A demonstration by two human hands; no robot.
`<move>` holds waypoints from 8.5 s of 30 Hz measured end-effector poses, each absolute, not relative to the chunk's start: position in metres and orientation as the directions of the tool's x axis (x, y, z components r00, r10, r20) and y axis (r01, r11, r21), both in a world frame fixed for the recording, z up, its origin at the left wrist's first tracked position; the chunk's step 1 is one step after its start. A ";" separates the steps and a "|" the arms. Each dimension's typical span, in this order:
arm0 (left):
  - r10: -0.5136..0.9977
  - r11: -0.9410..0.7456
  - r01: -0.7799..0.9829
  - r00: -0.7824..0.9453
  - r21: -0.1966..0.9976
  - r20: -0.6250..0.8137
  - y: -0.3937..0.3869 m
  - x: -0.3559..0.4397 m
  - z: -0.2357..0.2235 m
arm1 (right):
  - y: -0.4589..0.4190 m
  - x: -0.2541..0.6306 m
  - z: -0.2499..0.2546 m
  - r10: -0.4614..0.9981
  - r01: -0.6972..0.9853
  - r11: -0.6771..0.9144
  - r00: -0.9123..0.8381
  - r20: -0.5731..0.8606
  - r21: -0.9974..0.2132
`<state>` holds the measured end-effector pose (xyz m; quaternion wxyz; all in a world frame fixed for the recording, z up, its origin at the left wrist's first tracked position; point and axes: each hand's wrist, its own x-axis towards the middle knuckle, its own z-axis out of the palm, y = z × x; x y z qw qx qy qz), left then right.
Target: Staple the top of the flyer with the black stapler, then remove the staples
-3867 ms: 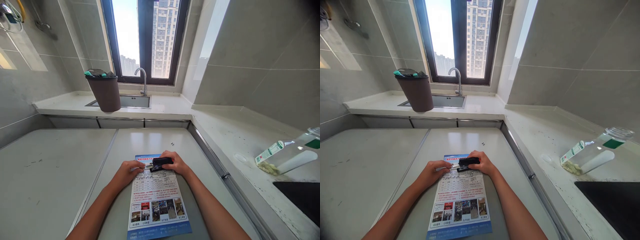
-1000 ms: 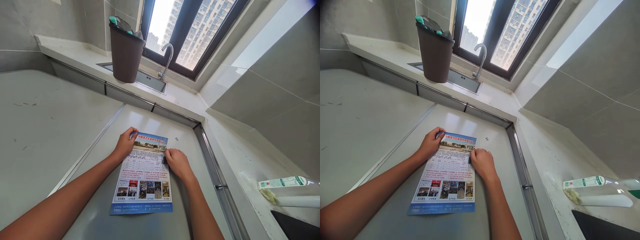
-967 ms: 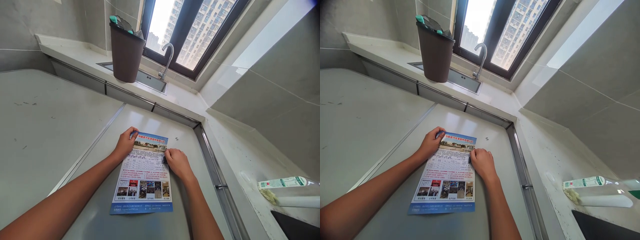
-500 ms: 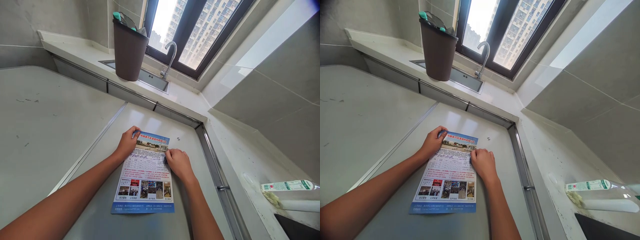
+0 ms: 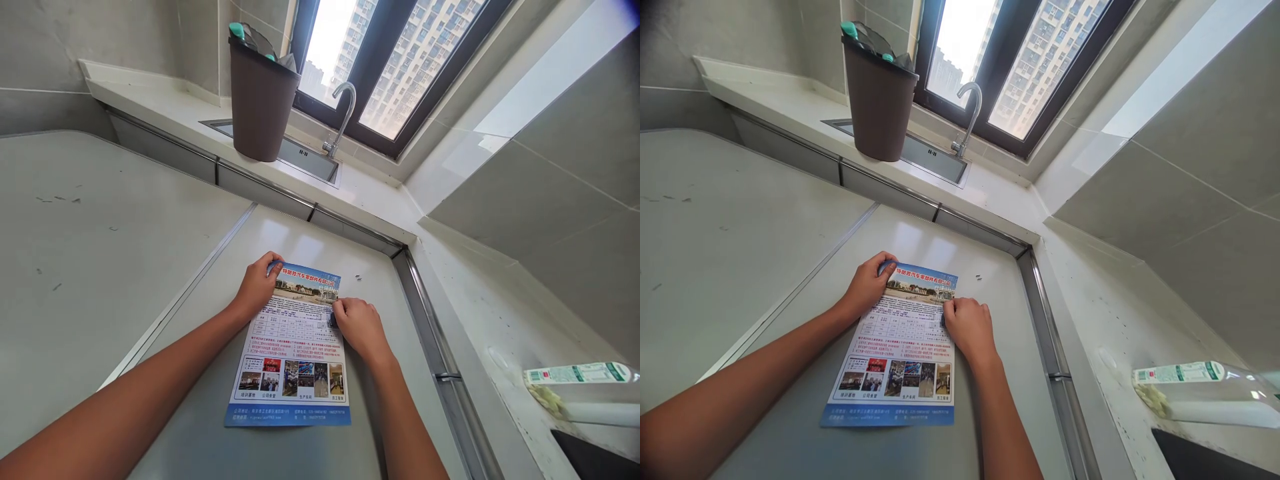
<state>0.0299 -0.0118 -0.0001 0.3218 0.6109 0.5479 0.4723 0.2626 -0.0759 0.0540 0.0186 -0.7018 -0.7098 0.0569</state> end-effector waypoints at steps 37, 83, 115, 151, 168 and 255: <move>0.974 -0.206 0.367 -0.013 0.907 0.226 -0.012 0.028 0.000 | -0.077 0.238 0.036 0.996 0.982 0.087 -0.088 -0.005 0.167; 0.956 -0.268 0.487 0.030 0.831 0.291 -0.009 0.025 0.000 | -0.072 0.266 0.050 0.971 0.898 0.074 0.035 0.238 -0.434; 0.934 -0.168 -0.146 -0.341 0.975 0.110 0.005 0.004 -0.001 | -0.062 0.360 0.041 0.849 0.680 0.268 -0.502 -0.165 -0.683; 0.935 -0.163 -0.103 -0.333 0.981 0.121 0.003 0.005 0.000 | -0.027 0.365 -0.013 0.954 0.910 -0.038 0.155 0.256 -0.413; 0.878 -0.236 -0.152 -0.457 0.960 0.143 0.001 0.003 0.000 | -0.023 0.358 -0.011 0.885 0.861 0.290 -0.075 0.460 -0.417; 0.944 -0.149 -0.937 -0.041 0.316 0.326 0.027 -0.117 0.028 | -0.033 0.323 -0.002 0.978 0.967 0.096 -0.048 0.204 -0.236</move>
